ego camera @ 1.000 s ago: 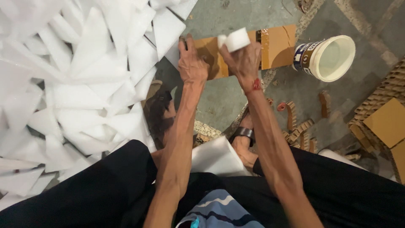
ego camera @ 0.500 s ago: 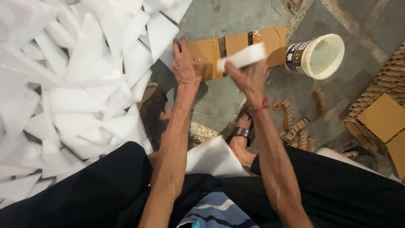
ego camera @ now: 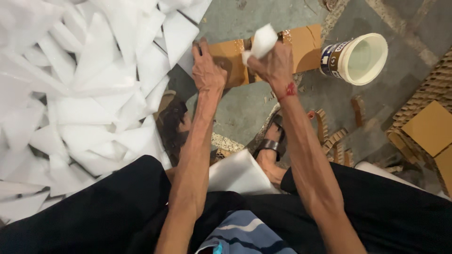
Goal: The person applies glue to the edges of rectangular cardboard pieces using a white cylindrical applicator. They then press the glued pieces together to form a box-like structure and secure it with a rubber band. The process is repeated for another set of cardboard pieces.
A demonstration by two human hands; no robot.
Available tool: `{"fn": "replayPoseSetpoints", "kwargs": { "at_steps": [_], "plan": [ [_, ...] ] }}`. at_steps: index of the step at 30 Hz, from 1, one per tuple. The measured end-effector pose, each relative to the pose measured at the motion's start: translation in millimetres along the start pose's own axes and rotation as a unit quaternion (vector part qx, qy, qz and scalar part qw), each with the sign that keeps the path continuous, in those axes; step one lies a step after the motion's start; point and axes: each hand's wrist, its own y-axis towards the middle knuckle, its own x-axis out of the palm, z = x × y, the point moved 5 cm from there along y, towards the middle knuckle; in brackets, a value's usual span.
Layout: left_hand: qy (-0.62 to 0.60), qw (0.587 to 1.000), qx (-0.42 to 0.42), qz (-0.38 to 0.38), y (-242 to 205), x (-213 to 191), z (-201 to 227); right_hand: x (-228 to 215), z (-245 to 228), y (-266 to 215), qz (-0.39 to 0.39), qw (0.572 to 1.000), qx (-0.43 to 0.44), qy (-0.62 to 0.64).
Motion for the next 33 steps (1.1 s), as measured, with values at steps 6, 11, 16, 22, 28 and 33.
{"fn": "replayPoseSetpoints", "kwargs": {
  "at_steps": [6, 11, 16, 22, 28, 33],
  "plan": [
    [-0.013, 1.000, 0.019, 0.000, -3, -6, 3, -13, -11, -54, -0.019, 0.997, 0.062, 0.037],
    [-0.001, 0.999, 0.031, 0.015, -2, -9, 6, -26, -8, -54, -0.126, 0.978, 0.166, 0.018],
    [0.011, 1.000, 0.004, -0.004, -1, -2, -1, -56, 10, -46, 0.029, 0.951, 0.171, 0.254],
    [0.021, 1.000, 0.019, 0.002, 0, -3, 4, -112, 68, -68, 0.199, 0.886, 0.251, 0.336],
    [0.046, 0.999, 0.010, -0.027, 4, 0, -1, -156, 73, -122, 0.348, 0.822, 0.199, 0.404],
    [0.060, 0.996, 0.060, -0.008, 4, -1, 1, -154, 66, -125, 0.345, 0.831, 0.093, 0.427]
  ]
}}
